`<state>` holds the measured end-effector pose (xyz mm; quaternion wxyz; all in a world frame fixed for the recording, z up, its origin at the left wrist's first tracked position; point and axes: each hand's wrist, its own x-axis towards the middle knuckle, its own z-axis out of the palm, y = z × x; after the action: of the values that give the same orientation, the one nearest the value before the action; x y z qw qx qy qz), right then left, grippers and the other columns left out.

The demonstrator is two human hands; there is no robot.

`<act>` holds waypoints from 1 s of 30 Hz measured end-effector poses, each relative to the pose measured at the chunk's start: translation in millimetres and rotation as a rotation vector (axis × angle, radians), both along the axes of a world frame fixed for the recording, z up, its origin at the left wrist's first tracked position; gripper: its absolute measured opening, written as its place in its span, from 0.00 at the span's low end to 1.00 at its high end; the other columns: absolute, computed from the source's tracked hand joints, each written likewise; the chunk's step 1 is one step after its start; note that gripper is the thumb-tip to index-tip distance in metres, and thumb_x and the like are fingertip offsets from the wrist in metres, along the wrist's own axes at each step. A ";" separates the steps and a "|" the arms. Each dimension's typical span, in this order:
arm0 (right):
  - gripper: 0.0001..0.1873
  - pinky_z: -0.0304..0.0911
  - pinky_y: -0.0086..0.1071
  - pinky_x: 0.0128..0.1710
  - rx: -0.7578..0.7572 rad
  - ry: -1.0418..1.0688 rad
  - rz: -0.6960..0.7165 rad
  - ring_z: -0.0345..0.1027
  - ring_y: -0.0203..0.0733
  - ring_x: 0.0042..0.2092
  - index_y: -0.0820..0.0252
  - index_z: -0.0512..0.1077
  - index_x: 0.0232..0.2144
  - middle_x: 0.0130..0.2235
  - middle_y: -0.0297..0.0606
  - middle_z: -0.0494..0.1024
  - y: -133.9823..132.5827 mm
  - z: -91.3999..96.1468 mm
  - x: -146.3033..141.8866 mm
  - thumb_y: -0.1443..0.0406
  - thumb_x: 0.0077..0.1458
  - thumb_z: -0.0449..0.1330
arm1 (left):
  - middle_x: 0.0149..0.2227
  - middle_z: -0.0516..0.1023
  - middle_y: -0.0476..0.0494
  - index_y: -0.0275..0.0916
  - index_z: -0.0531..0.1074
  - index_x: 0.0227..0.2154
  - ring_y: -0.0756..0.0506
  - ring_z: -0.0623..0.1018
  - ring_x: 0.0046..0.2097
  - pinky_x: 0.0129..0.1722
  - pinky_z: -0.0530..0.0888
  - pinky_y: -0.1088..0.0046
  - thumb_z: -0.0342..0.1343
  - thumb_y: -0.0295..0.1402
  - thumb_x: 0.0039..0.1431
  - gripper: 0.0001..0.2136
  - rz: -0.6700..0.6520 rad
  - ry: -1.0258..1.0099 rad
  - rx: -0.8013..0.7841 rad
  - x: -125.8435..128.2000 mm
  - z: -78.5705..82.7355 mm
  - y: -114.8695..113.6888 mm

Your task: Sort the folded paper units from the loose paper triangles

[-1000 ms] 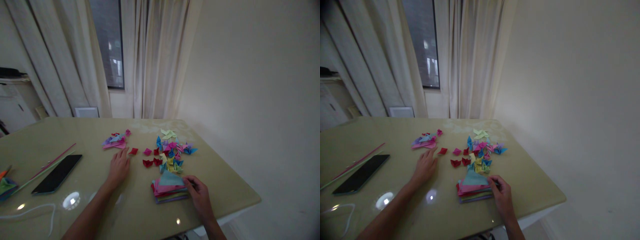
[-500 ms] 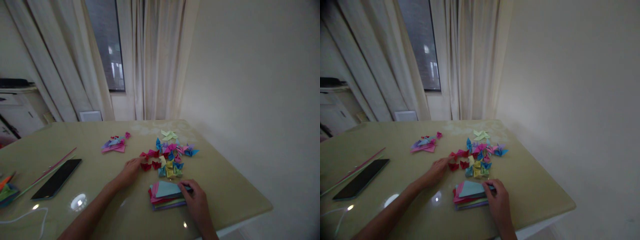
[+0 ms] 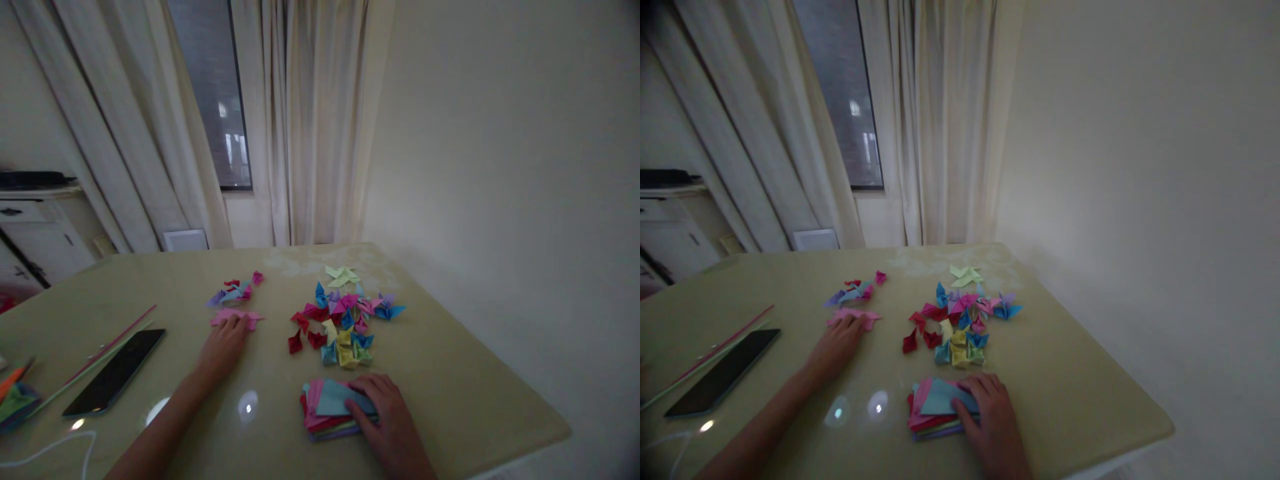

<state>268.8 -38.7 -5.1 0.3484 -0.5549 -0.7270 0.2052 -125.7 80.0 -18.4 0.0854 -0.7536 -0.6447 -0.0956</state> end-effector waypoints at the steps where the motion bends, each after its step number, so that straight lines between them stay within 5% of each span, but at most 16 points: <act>1: 0.09 0.68 0.44 0.54 -0.007 -0.004 0.006 0.74 0.54 0.50 0.50 0.83 0.43 0.46 0.40 0.83 0.3 0.1 -0.3 0.61 0.60 0.68 | 0.55 0.78 0.31 0.36 0.73 0.58 0.37 0.76 0.56 0.58 0.71 0.57 0.44 0.25 0.69 0.20 -0.002 -0.011 -0.007 2.4 0.5 -5.4; 8: 0.10 0.68 0.45 0.54 -0.015 -0.026 0.029 0.74 0.54 0.50 0.50 0.82 0.44 0.47 0.42 0.82 -1.9 2.1 -0.2 0.62 0.59 0.68 | 0.52 0.78 0.35 0.40 0.78 0.45 0.35 0.76 0.54 0.55 0.71 0.55 0.47 0.38 0.73 0.15 0.091 -0.052 0.004 13.4 17.3 -23.8; 14: 0.11 0.69 0.45 0.55 0.060 -0.062 0.043 0.75 0.53 0.52 0.49 0.82 0.45 0.49 0.41 0.82 -2.4 5.6 -1.6 0.62 0.60 0.67 | 0.47 0.81 0.33 0.37 0.75 0.42 0.35 0.79 0.53 0.54 0.70 0.58 0.46 0.24 0.68 0.12 0.086 -0.028 -0.050 14.4 33.5 -32.2; 19: 0.12 0.72 0.45 0.54 0.184 -0.056 0.019 0.76 0.52 0.52 0.50 0.81 0.48 0.50 0.42 0.82 -0.2 6.3 -1.5 0.60 0.63 0.65 | 0.38 0.83 0.38 0.39 0.70 0.44 0.39 0.82 0.40 0.40 0.70 0.66 0.40 0.34 0.74 0.13 0.217 -0.355 -0.020 15.0 41.6 -35.6; 26: 0.09 0.72 0.42 0.51 0.432 0.003 -0.036 0.75 0.49 0.49 0.50 0.80 0.46 0.46 0.42 0.81 -9.6 8.1 -9.8 0.61 0.68 0.61 | 0.26 0.75 0.50 0.42 0.68 0.34 0.47 0.74 0.28 0.31 0.67 0.72 0.42 0.50 0.72 0.19 -0.221 -0.883 0.024 59.6 41.9 -61.3; 30: 0.08 0.71 0.35 0.45 0.341 0.171 0.032 0.75 0.44 0.43 0.52 0.79 0.44 0.41 0.39 0.81 -24.5 21.1 -47.6 0.59 0.68 0.61 | 0.27 0.75 0.50 0.41 0.71 0.33 0.48 0.73 0.29 0.30 0.67 0.74 0.45 0.50 0.72 0.19 -0.395 -0.932 -0.030 89.1 39.7 -79.2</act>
<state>221.2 -63.2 16.0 0.4947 -0.4565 -0.7278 0.1310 -36.6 0.8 21.4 -0.2421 -0.7395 -0.4608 -0.4268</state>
